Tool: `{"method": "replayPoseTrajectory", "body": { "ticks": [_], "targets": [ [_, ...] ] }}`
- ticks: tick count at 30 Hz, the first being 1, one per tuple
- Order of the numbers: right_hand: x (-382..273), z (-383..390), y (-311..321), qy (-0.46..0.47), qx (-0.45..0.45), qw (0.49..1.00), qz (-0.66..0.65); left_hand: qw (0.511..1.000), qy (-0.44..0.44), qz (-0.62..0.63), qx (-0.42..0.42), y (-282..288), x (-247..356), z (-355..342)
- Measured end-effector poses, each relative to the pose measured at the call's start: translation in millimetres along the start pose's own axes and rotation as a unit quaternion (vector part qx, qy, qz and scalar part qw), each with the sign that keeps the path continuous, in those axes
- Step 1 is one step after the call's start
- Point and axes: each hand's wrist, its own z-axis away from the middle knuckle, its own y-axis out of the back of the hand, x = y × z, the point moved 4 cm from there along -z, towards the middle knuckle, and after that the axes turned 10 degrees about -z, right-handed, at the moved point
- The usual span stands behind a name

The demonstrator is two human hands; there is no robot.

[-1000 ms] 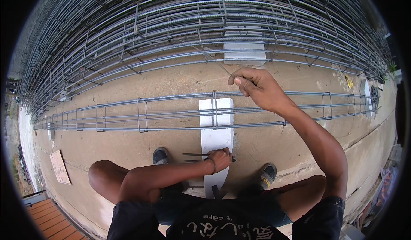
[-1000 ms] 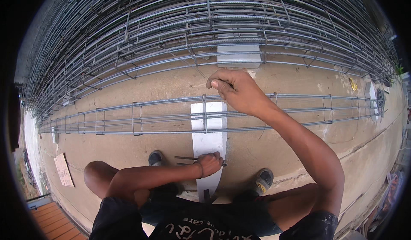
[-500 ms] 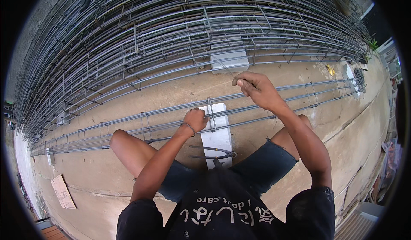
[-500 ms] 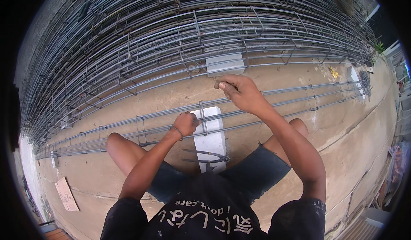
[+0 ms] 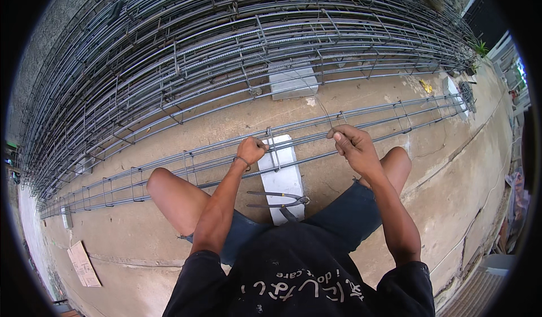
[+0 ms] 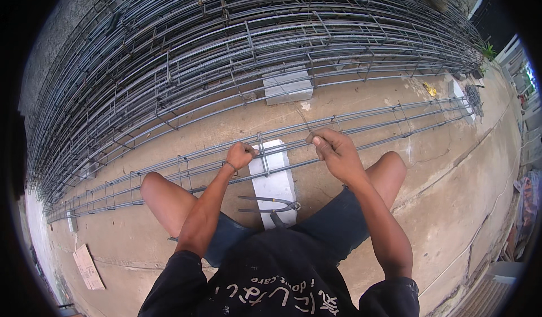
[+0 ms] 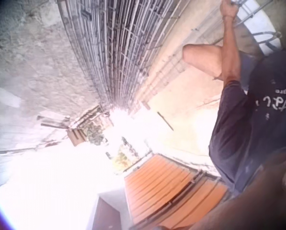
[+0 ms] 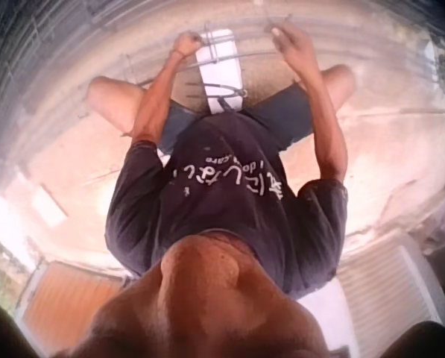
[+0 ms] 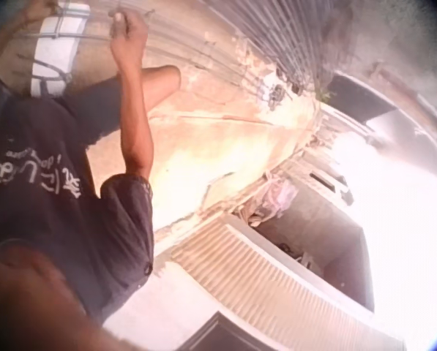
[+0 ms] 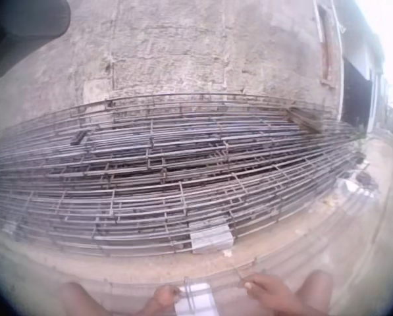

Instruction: The person ties metal wire around intersections of steel rebar using pliers to secure the structure.

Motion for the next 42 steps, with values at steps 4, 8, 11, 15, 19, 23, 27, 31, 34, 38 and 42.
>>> {"method": "replayPoseTrajectory", "body": {
  "ticks": [4,8,11,15,19,23,27,31,34,38,42],
  "targets": [
    [-9.7,22.2,-8.4,-0.002,0.017,1.000,-0.003,0.990,0.056,-0.044,-0.120,2.3,-1.9,-11.1],
    [-37.1,33.0,-28.3,-0.002,0.095,0.990,-0.108,0.993,0.096,-0.039,-0.058,-2.8,-3.9,-8.6],
    [-66.6,47.4,-22.9,0.030,0.196,0.956,-0.216,0.989,0.143,-0.042,-0.016,-1.6,11.9,-1.5],
    [-141.8,79.4,24.8,0.261,0.254,0.931,-0.018,0.984,0.176,-0.038,0.004,3.8,12.7,4.1],
    [-238.8,124.5,94.6,0.343,0.411,0.784,0.316,0.983,0.182,-0.031,-0.011,3.2,15.8,2.4],
    [-220.8,162.6,164.8,0.155,0.376,0.848,0.339,0.980,0.195,-0.026,0.023,-1.6,2.9,6.3],
    [-94.3,212.5,134.7,-0.033,0.257,0.911,0.322,0.980,0.199,-0.016,0.014,2.5,16.4,7.2],
    [-26.8,203.9,39.5,-0.079,0.206,0.941,0.258,0.982,0.187,-0.001,-0.013,0.4,9.0,4.9],
    [-11.0,185.6,-0.2,-0.117,0.177,0.948,0.238,0.986,0.164,-0.017,-0.003,-1.7,7.6,5.5],
    [-14.8,171.2,-24.4,-0.057,0.143,0.957,0.246,0.992,0.111,-0.064,-0.003,1.8,18.4,9.3],
    [-11.2,161.2,-31.3,-0.013,0.193,0.952,0.238,0.988,0.012,0.148,0.053,24.5,86.2,31.1]
  ]
}}
